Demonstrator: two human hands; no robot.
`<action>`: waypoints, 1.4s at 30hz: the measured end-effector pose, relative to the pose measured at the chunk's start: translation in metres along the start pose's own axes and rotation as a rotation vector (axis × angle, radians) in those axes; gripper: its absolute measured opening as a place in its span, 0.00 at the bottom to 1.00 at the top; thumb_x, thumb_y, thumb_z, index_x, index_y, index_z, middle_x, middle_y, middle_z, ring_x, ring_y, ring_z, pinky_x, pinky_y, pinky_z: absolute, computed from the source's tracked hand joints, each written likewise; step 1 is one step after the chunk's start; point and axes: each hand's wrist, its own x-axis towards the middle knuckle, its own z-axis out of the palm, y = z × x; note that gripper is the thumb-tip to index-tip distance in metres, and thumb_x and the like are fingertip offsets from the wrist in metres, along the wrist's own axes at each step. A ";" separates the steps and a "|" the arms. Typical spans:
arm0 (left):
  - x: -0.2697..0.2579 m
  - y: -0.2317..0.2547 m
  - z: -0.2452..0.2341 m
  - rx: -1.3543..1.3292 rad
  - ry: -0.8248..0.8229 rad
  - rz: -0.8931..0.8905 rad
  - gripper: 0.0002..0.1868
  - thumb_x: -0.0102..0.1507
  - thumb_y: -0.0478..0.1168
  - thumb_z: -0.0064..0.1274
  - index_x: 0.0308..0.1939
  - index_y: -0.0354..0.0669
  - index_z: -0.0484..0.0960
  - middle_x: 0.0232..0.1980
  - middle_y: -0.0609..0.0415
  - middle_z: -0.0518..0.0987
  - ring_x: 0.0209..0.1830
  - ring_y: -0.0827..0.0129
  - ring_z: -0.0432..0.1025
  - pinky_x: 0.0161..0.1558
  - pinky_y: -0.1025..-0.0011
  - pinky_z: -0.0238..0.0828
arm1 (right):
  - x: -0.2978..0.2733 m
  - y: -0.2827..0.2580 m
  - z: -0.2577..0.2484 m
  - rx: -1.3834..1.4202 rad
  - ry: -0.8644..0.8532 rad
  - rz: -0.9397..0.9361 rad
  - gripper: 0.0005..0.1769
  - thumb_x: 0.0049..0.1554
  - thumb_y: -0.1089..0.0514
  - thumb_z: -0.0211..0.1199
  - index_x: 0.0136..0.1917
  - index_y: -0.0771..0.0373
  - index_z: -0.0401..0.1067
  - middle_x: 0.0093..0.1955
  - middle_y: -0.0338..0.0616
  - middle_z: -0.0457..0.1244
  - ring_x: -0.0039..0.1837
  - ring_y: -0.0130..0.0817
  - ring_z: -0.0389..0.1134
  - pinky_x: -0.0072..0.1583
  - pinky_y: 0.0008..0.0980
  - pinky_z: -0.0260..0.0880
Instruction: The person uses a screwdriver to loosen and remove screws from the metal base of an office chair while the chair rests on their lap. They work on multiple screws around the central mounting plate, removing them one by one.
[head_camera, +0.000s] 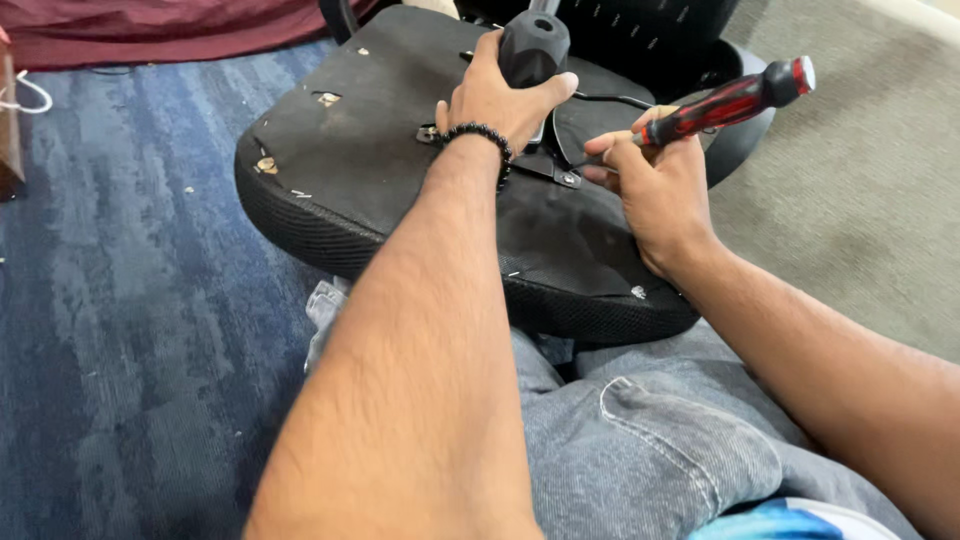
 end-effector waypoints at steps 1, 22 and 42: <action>-0.001 0.004 0.002 0.004 0.001 -0.014 0.49 0.46 0.68 0.62 0.69 0.58 0.67 0.58 0.56 0.83 0.63 0.60 0.74 0.73 0.51 0.49 | -0.001 -0.004 -0.001 0.000 -0.001 0.019 0.16 0.64 0.70 0.56 0.60 0.66 0.53 0.56 0.50 0.62 0.60 0.35 0.72 0.59 0.36 0.82; -0.067 0.093 0.002 0.097 0.169 -0.269 0.44 0.52 0.64 0.66 0.61 0.44 0.67 0.54 0.36 0.79 0.60 0.43 0.72 0.63 0.51 0.63 | 0.029 -0.149 -0.034 -0.095 -0.213 -0.079 0.09 0.73 0.65 0.54 0.65 0.64 0.61 0.54 0.49 0.67 0.54 0.35 0.72 0.58 0.31 0.77; -0.053 0.116 -0.021 0.078 0.238 0.264 0.15 0.61 0.49 0.59 0.45 0.45 0.84 0.46 0.47 0.85 0.52 0.49 0.79 0.55 0.54 0.74 | 0.058 -0.144 0.013 -0.533 -0.199 -0.258 0.16 0.66 0.63 0.60 0.63 0.66 0.59 0.51 0.51 0.70 0.54 0.33 0.73 0.54 0.31 0.74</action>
